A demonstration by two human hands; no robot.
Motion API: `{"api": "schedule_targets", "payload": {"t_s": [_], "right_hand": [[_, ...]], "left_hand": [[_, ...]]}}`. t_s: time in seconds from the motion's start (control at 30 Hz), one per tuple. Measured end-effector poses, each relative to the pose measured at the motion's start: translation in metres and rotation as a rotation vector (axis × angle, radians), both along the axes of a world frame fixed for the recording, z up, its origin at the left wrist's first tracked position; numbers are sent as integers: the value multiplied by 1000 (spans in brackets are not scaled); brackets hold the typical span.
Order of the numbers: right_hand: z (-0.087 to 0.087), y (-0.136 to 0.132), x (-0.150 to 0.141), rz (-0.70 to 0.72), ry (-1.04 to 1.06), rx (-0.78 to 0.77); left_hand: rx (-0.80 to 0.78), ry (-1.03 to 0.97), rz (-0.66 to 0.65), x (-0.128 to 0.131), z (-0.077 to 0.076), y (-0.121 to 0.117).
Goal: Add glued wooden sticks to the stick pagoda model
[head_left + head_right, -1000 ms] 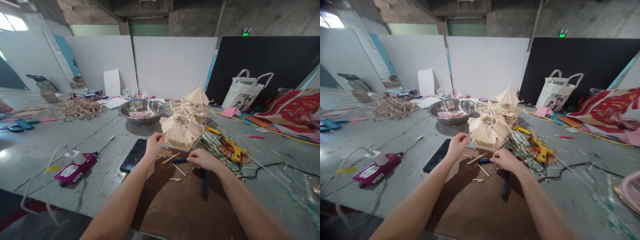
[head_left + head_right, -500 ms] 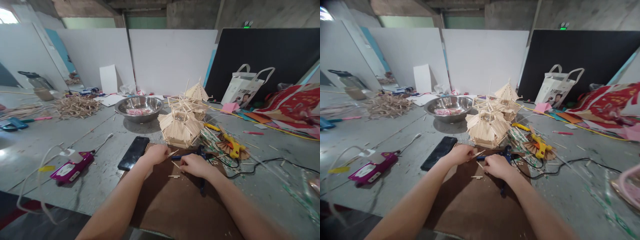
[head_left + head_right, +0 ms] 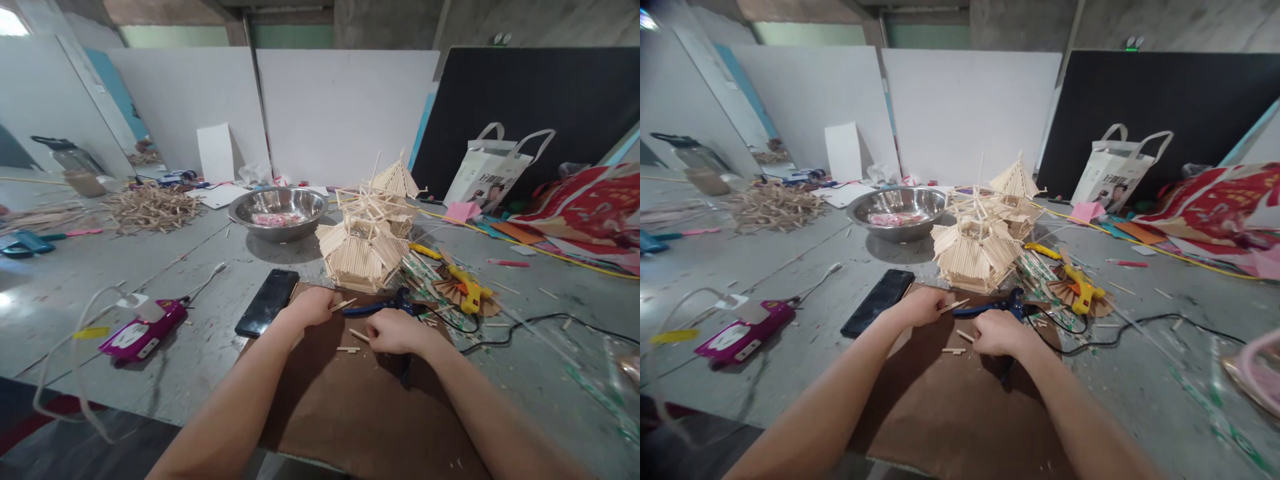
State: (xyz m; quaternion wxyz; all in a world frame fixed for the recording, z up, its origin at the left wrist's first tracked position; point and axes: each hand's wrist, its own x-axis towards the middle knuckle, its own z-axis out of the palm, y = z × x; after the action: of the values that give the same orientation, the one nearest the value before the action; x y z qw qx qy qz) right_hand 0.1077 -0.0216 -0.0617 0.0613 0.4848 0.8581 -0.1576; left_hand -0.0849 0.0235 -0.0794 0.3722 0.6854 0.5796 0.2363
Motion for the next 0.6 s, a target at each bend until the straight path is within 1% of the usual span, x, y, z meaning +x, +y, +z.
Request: {"api": "schedule_targets", "payload": {"t_s": [0.13, 0.23, 0.3, 0.37, 0.43, 0.5, 0.6], "right_hand": [[6, 5, 9, -79, 143, -91], [10, 8, 15, -119, 289, -160], [10, 10, 18, -138, 348, -196], [7, 12, 19, -152, 363, -214], [3, 14, 19, -159, 354, -195], [0, 16, 19, -158, 354, -144], [0, 18, 19, -143, 396, -65]], "left_hand": [[-124, -41, -16, -3, 3, 2], [-223, -45, -47, -6, 9, 1], [-268, -43, -105, -7, 16, -2], [-315, -67, -214, -8, 26, -6], [-370, -143, -322, -6, 38, -12], [-398, -246, -363, -1, 49, -19], [-373, -382, -419, 9, 62, -28]]}}
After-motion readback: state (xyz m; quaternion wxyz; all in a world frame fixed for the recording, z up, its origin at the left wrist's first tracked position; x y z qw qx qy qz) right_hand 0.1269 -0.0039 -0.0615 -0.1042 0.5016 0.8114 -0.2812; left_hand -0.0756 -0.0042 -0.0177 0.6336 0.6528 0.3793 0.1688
